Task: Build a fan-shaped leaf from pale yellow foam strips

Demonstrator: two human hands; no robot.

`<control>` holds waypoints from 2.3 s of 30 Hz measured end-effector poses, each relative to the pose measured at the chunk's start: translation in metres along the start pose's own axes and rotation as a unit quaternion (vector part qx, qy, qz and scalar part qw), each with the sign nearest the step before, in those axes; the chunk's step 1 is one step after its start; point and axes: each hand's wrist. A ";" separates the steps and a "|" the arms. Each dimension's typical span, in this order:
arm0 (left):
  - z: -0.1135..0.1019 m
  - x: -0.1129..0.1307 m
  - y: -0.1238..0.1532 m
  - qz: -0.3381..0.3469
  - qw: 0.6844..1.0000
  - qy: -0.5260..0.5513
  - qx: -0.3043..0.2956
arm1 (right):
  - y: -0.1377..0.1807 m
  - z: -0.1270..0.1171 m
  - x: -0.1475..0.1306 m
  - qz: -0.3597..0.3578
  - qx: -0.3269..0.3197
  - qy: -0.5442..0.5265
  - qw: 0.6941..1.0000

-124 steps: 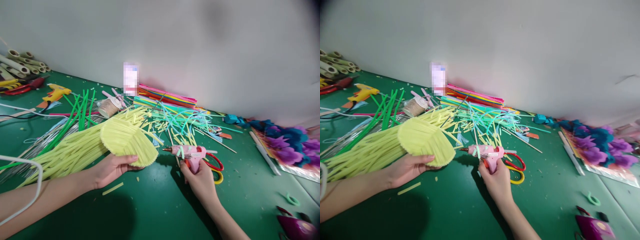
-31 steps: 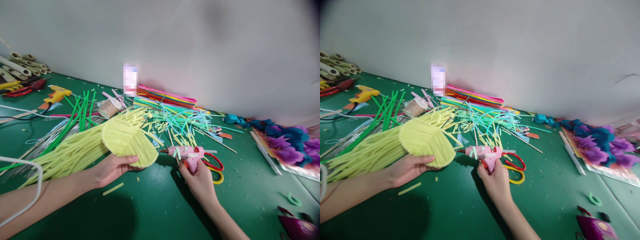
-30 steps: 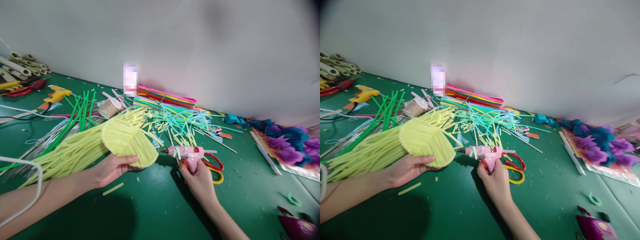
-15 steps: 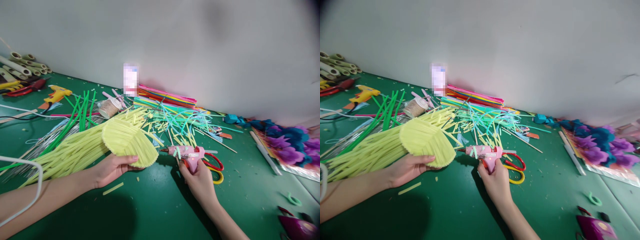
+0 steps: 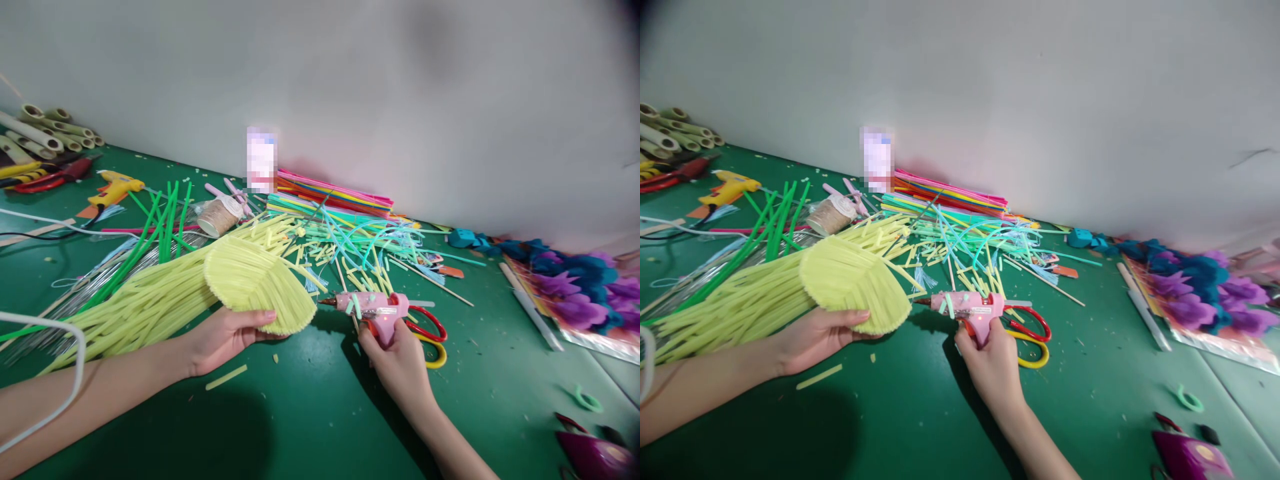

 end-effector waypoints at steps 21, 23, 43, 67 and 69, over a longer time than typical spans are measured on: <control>-0.001 0.000 0.000 0.001 1.000 -0.002 -0.002 | 0.000 0.000 0.000 -0.005 -0.002 0.006 1.000; -0.001 0.000 0.001 0.000 1.000 -0.002 -0.002 | 0.000 -0.001 -0.001 -0.003 -0.002 0.006 1.000; -0.001 0.003 -0.002 -0.001 0.998 0.059 -0.001 | 0.005 0.003 -0.005 0.022 0.016 -0.027 0.999; -0.010 -0.009 0.004 -0.013 0.996 -0.083 -0.017 | -0.057 -0.056 0.075 0.012 0.041 0.365 0.930; -0.010 -0.008 0.004 -0.012 0.997 -0.074 -0.016 | -0.056 -0.058 0.077 0.018 0.041 0.374 0.926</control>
Point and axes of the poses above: each hand's wrist, its own y-axis away from the middle knuckle, its own z-axis out of the palm, x = y × z, and after that the axes turned 8 degrees about -z, right-handed
